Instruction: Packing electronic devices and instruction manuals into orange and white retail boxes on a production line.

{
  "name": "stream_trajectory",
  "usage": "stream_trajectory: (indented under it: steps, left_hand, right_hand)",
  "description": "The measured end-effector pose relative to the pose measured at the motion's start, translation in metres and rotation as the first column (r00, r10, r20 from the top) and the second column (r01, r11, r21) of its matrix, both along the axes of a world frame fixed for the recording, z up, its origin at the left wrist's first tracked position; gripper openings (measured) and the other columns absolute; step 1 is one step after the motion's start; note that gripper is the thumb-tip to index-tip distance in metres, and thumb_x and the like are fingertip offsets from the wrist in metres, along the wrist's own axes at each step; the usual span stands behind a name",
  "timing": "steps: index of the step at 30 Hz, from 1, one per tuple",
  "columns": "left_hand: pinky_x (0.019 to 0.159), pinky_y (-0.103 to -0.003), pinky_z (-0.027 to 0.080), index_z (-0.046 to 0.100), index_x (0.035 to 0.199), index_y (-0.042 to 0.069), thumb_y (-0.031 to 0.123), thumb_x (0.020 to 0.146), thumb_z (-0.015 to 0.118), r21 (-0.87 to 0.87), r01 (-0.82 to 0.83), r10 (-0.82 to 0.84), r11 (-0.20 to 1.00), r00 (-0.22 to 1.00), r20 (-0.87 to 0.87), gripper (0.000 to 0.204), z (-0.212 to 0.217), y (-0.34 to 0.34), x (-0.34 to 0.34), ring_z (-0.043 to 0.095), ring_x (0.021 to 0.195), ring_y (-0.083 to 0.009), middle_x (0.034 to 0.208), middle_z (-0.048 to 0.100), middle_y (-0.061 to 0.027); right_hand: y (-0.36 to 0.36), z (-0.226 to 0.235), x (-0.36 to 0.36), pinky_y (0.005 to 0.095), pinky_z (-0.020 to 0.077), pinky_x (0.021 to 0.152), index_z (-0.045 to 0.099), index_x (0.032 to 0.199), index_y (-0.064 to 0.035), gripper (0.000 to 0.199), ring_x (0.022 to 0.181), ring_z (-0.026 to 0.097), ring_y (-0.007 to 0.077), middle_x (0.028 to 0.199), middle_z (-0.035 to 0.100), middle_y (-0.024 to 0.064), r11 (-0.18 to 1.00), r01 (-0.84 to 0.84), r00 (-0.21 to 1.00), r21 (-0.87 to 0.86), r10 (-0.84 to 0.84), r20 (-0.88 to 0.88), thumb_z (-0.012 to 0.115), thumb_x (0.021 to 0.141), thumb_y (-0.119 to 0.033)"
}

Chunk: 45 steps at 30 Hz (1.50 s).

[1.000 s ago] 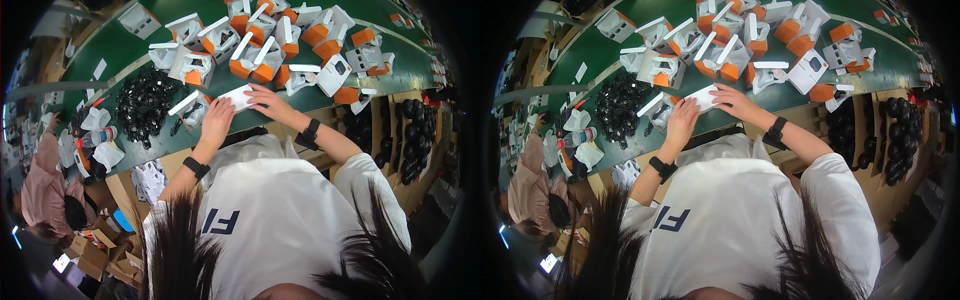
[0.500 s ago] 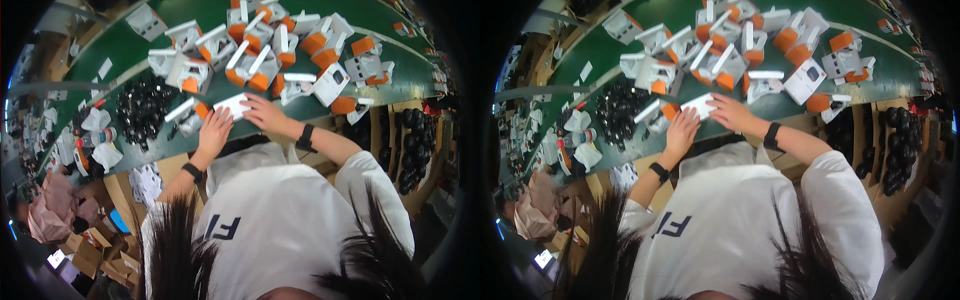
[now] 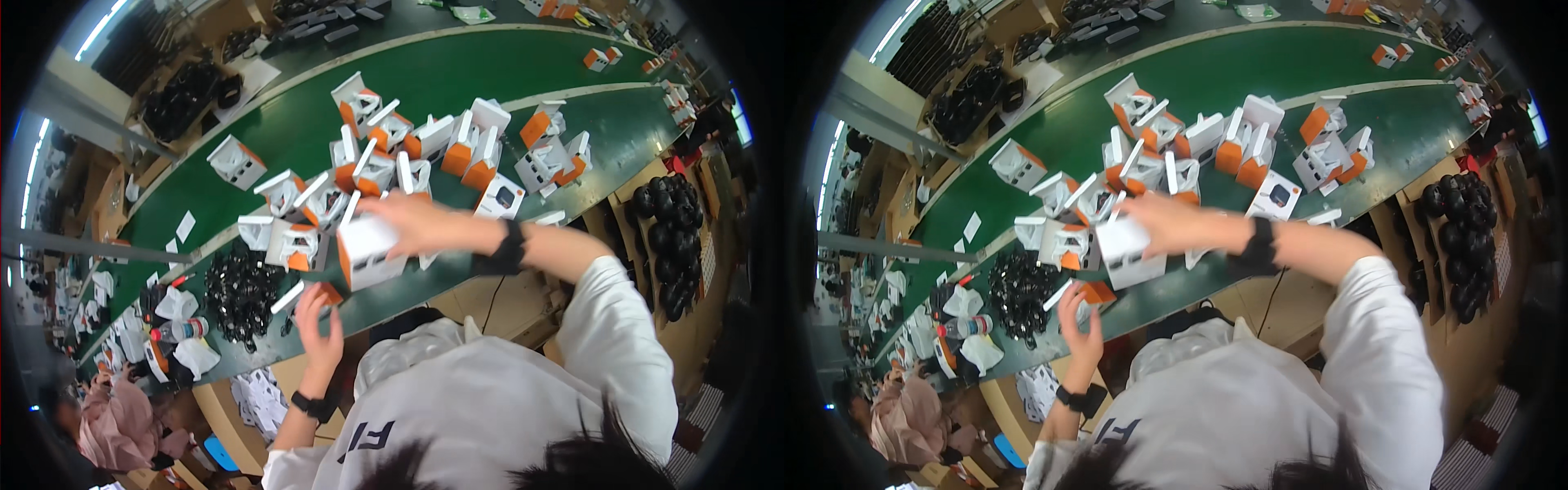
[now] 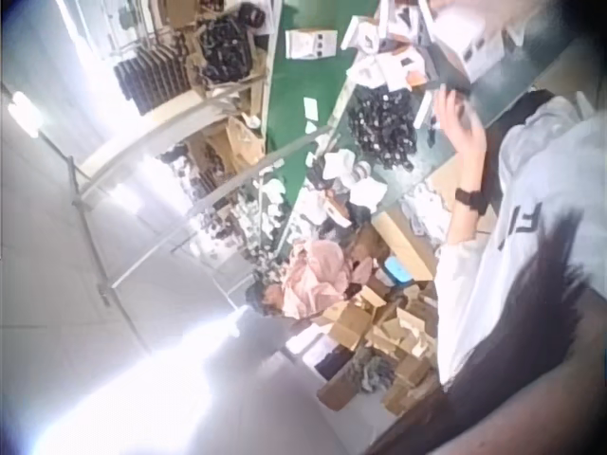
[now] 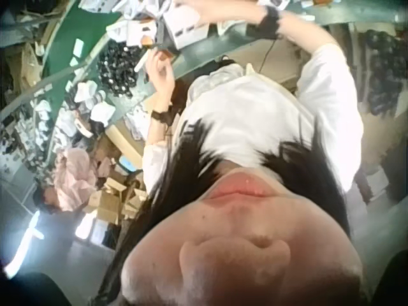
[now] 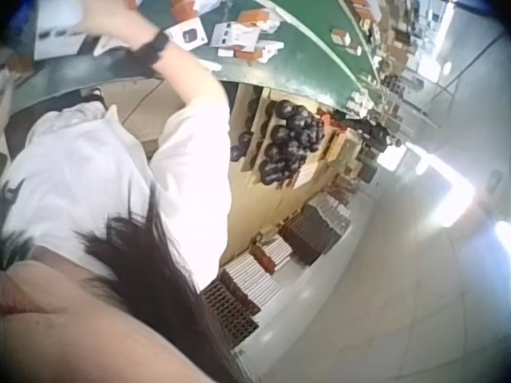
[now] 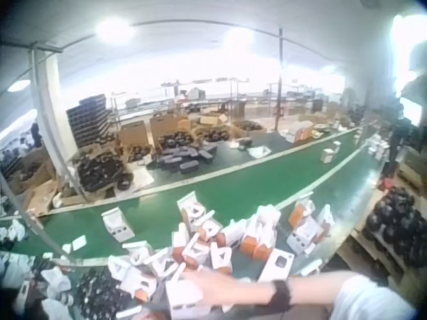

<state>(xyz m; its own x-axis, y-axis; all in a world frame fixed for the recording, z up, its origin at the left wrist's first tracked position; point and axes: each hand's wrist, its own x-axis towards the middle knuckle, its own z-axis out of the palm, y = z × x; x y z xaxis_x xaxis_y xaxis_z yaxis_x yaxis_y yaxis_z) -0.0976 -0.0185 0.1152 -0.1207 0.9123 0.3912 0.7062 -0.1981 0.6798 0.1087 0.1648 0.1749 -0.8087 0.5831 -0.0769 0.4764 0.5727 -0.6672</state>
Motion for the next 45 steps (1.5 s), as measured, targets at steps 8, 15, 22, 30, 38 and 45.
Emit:
stream_trajectory:
  steps: [8, 15, 22, 30, 38, 45]
  left_hand:
    - [0.096, -0.042, 0.032, 0.05, 0.098, 0.002, -0.006, 0.07, 0.056, -0.021, 0.001, -0.001, 1.0, 1.0, 0.014, 0.031, 0.017, 0.038, -0.025, 0.044, 0.113, -0.0347, 0.118, 0.05, -0.0175]
    - [0.094, -0.041, 0.037, 0.054, 0.091, 0.002, -0.003, 0.068, 0.059, -0.269, -0.077, 0.07, 0.96, 0.997, -0.034, 0.024, 0.021, 0.059, -0.06, 0.048, 0.108, -0.0337, 0.113, 0.051, -0.0156]
    - [0.095, -0.04, 0.033, 0.058, 0.083, 0.001, -0.004, 0.068, 0.06, -0.366, -0.158, 0.163, 0.917, 0.986, -0.016, 0.016, 0.014, 0.105, -0.05, 0.048, 0.109, -0.0308, 0.111, 0.054, -0.0182]
    - [0.096, -0.039, 0.032, 0.057, 0.085, 0.001, -0.003, 0.069, 0.06, 0.021, -0.247, 0.213, 0.969, 0.873, 0.439, 0.016, -0.173, 0.009, -0.127, 0.047, 0.111, -0.0305, 0.113, 0.053, -0.0179]
    - [0.098, -0.039, 0.03, 0.056, 0.086, 0.001, -0.003, 0.07, 0.059, -0.198, -0.115, 0.169, 0.973, 0.945, 0.28, 0.017, -0.08, 0.03, -0.108, 0.046, 0.112, -0.0302, 0.115, 0.052, -0.0175]
    - [0.098, -0.039, 0.03, 0.054, 0.088, 0.002, -0.003, 0.072, 0.056, -0.387, -0.139, 0.318, 0.911, 0.834, 0.451, 0.016, -0.02, 0.068, -0.059, 0.046, 0.111, -0.0293, 0.116, 0.051, -0.0174]
  right_hand:
    - [0.262, 0.058, 0.127, 0.0366, 0.0414, 0.092, 0.048, 0.124, -0.0077, 0.078, 0.106, 0.051, 0.0325, 0.112, 0.057, 0.017, 0.834, 0.265, 0.869, 0.483, -0.424, 0.254, 0.079, 0.052, -0.01]
    - [0.413, -0.118, 0.186, 0.0348, 0.0384, 0.097, 0.052, 0.118, -0.0079, 0.065, 0.113, 0.047, 0.0312, 0.12, 0.052, 0.0144, 0.786, 0.423, 0.841, 0.45, -0.526, 0.128, 0.064, 0.056, 0.009]
    - [0.402, -0.127, 0.126, 0.0353, 0.0362, 0.098, 0.034, 0.132, -0.0105, 0.077, 0.118, 0.044, 0.0293, 0.133, 0.04, 0.0103, 0.82, 0.055, 0.51, 0.57, -0.514, 0.69, 0.067, 0.063, -0.004]
    - [0.389, -0.12, 0.005, 0.0333, 0.0395, 0.092, 0.026, 0.128, 0.002, 0.096, 0.112, 0.046, 0.0279, 0.119, 0.046, 0.021, 0.941, 0.284, 0.89, -0.183, -0.188, 0.415, 0.081, 0.052, -0.017]
    - [0.388, -0.15, 0.035, 0.0357, 0.0443, 0.083, 0.046, 0.104, 0.005, 0.07, 0.095, 0.055, 0.0369, 0.099, 0.057, 0.0243, 0.961, 0.228, 0.969, 0.158, -0.24, 0.06, 0.078, 0.047, -0.02]
    - [0.386, 0.049, 0.014, 0.0299, 0.0487, 0.055, 0.047, 0.108, 0.0034, 0.062, 0.062, 0.059, 0.016, 0.085, 0.06, 0.0112, 0.986, 0.14, 0.99, 0.091, -0.14, -0.008, 0.078, 0.059, -0.021]
